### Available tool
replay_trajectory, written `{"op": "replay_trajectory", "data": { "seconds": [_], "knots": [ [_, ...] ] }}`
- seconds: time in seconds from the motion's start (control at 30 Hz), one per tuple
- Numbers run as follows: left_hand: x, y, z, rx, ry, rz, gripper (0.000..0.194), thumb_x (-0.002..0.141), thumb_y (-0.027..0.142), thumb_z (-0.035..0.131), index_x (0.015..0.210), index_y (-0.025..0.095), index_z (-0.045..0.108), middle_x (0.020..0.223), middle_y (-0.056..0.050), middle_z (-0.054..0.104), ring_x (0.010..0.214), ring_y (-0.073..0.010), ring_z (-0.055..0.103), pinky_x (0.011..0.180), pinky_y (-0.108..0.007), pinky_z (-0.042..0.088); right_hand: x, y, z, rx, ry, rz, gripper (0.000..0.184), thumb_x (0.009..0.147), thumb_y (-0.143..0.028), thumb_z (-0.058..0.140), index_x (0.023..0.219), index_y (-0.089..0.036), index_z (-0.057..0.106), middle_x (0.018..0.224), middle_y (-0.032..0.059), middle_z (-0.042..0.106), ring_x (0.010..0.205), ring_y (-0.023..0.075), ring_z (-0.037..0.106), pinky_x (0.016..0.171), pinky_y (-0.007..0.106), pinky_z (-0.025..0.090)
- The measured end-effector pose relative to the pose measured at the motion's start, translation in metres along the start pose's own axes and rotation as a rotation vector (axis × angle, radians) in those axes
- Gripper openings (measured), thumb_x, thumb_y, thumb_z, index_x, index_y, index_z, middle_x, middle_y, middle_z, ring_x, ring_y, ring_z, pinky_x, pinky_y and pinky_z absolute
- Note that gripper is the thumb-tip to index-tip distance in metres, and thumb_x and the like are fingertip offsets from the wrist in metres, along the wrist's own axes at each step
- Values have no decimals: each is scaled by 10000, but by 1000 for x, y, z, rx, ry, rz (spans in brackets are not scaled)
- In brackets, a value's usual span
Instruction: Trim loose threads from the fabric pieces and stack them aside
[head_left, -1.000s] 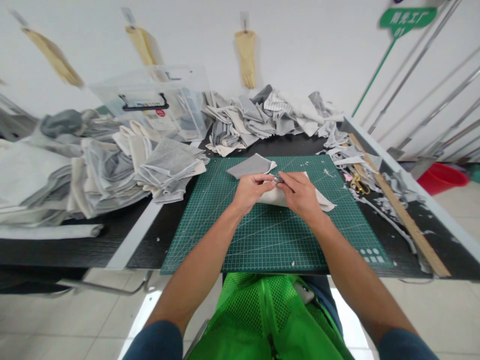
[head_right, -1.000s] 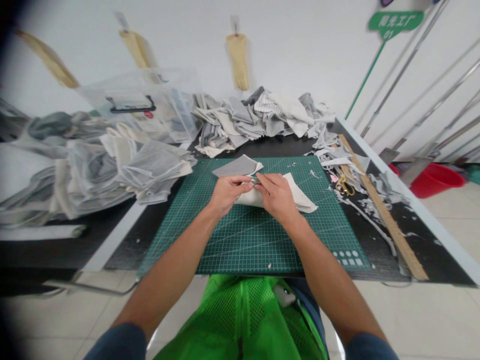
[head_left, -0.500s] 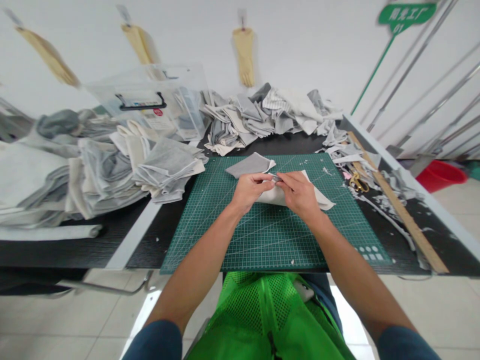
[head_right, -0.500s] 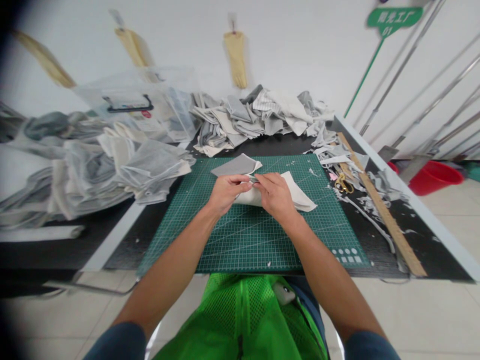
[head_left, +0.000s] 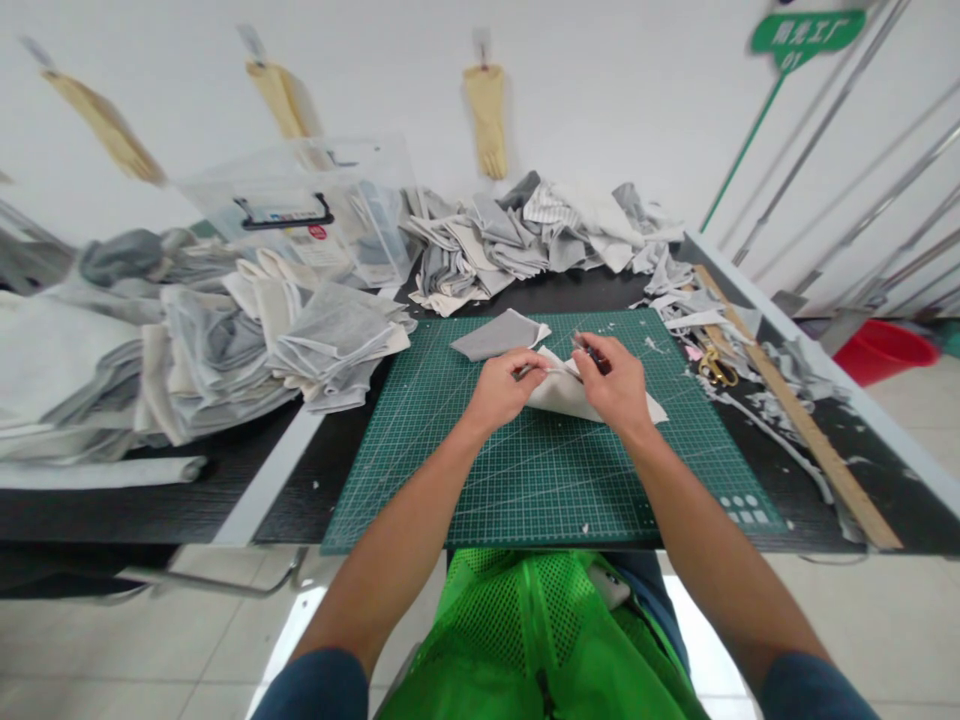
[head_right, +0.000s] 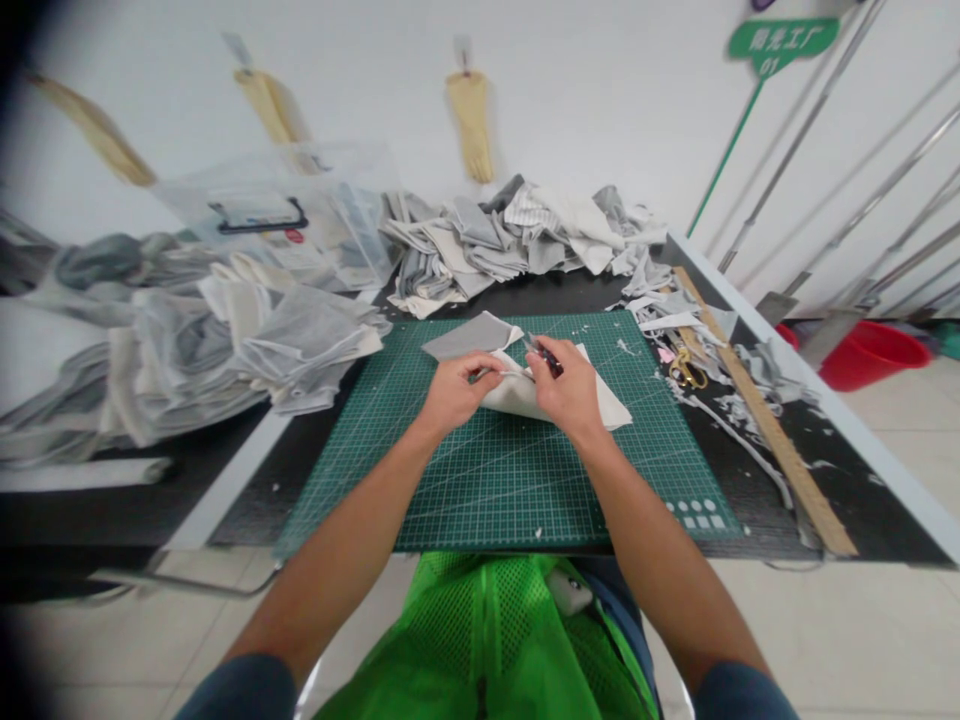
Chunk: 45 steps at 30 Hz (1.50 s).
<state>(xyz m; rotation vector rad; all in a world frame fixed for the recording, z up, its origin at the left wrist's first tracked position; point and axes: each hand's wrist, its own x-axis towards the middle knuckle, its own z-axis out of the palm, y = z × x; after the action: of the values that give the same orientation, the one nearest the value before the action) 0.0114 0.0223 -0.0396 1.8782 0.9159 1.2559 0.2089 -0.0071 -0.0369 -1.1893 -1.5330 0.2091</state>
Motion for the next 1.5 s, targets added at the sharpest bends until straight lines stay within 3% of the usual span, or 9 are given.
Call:
{"op": "replay_trajectory", "data": {
  "seconds": [0.07, 0.17, 0.3, 0.4, 0.73, 1.17, 1.5],
  "knots": [
    [-1, 2, 0, 94, -30, 89, 130, 892, 166, 641, 896, 206, 765, 965, -37, 777, 950, -189, 695, 918, -340, 518, 0, 1, 1, 34, -27, 51, 382, 969, -503, 635, 1171, -205, 763, 1110, 105, 781, 936, 258, 723, 851, 422, 583],
    [-5, 2, 1, 178, -58, 131, 163, 915, 133, 576, 913, 208, 721, 931, -29, 746, 900, -175, 678, 850, -315, 513, -2, -3, 2, 134, -97, 127, 398, 947, -531, 664, 1154, -209, 773, 1092, 93, 798, 920, 253, 736, 842, 412, 593],
    [-8, -1, 4, 157, -3, 89, 102, 932, 154, 577, 982, 213, 643, 865, 1, 698, 795, -148, 655, 713, -262, 482, -3, -10, 4, 262, -174, 191, 393, 931, -546, 687, 1140, -226, 778, 1149, 89, 800, 981, 258, 748, 878, 413, 601],
    [-6, -1, 5, 57, 72, 41, 149, 930, 217, 642, 1079, 218, 629, 905, -7, 724, 827, -155, 691, 732, -261, 507, -4, -11, 3, 294, -189, 194, 362, 930, -510, 695, 1132, -218, 771, 1117, 89, 803, 949, 245, 751, 861, 401, 603],
    [-1, -2, 3, -195, 88, -87, 268, 864, 420, 765, 989, 187, 811, 967, -64, 815, 887, -201, 736, 869, -330, 570, -4, -12, 0, 118, -168, -100, 267, 964, -410, 680, 1141, -238, 783, 1110, 95, 783, 1019, 244, 724, 878, 411, 610],
    [-1, -2, 0, -39, 113, -1, 165, 907, 308, 704, 961, 232, 840, 962, -42, 805, 920, -202, 720, 907, -344, 540, -3, -13, -6, 68, -188, -179, 251, 965, -363, 678, 1129, -214, 796, 1048, 97, 791, 941, 232, 732, 810, 383, 609],
    [-2, 1, -2, 45, 89, 36, 177, 923, 250, 664, 969, 238, 834, 963, -43, 788, 906, -196, 696, 908, -340, 534, -4, -15, -6, -9, -180, -277, 225, 982, -356, 648, 1097, -236, 800, 1038, 96, 800, 971, 254, 724, 892, 431, 600]
  ]
}}
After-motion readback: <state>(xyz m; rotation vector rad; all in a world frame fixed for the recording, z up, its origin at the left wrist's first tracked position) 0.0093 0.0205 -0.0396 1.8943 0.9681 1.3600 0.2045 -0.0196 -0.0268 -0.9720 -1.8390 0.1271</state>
